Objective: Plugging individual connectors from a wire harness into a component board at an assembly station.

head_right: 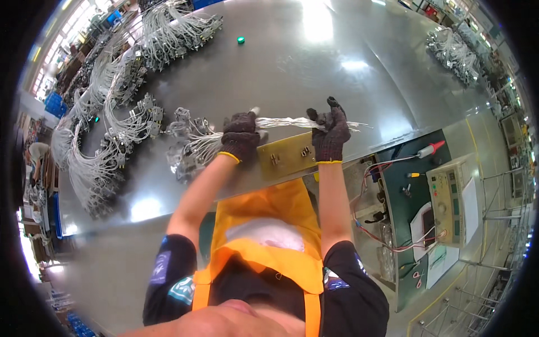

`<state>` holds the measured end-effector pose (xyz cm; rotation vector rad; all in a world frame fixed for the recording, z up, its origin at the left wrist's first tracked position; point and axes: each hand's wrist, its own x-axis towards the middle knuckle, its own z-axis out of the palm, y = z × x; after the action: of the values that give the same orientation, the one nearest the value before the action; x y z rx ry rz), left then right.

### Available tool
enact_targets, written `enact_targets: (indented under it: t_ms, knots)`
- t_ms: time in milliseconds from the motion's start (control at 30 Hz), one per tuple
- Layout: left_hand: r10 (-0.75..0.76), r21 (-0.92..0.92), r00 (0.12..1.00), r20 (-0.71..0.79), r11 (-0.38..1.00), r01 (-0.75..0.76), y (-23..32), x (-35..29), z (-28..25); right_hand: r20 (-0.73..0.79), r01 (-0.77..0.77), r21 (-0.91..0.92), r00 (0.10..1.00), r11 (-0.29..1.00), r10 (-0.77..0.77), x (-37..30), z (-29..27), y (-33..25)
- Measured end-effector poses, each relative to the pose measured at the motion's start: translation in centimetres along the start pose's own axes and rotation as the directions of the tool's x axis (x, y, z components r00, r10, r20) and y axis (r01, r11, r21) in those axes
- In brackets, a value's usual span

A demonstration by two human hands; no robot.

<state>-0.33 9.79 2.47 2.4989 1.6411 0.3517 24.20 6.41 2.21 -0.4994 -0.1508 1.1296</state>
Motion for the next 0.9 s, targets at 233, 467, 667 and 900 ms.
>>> enact_targets:
  t_ms: [233,467,667,900]
  knots:
    - [0.304,-0.067,0.935,-0.184,0.945,-0.321,0.9,1.4,1.8,-0.169,0.074,-0.223,0.979,0.972,-0.113,-2.5,1.8,0.5]
    - [0.327,-0.152,0.889,0.321,0.944,-0.292,1.2,1.5,0.8,-0.247,0.233,-0.239,0.924,0.943,-0.291,3.8,-1.0,2.9]
    - [0.271,-0.189,0.854,0.443,0.96,-0.206,1.7,1.6,-0.5,0.011,0.033,-0.979,0.994,0.201,-0.111,12.0,0.7,5.1]
    - [0.351,-0.192,0.839,0.417,0.936,-0.296,-0.6,1.6,3.7,0.322,0.562,-0.742,0.777,-0.365,0.542,12.0,9.1,15.6]
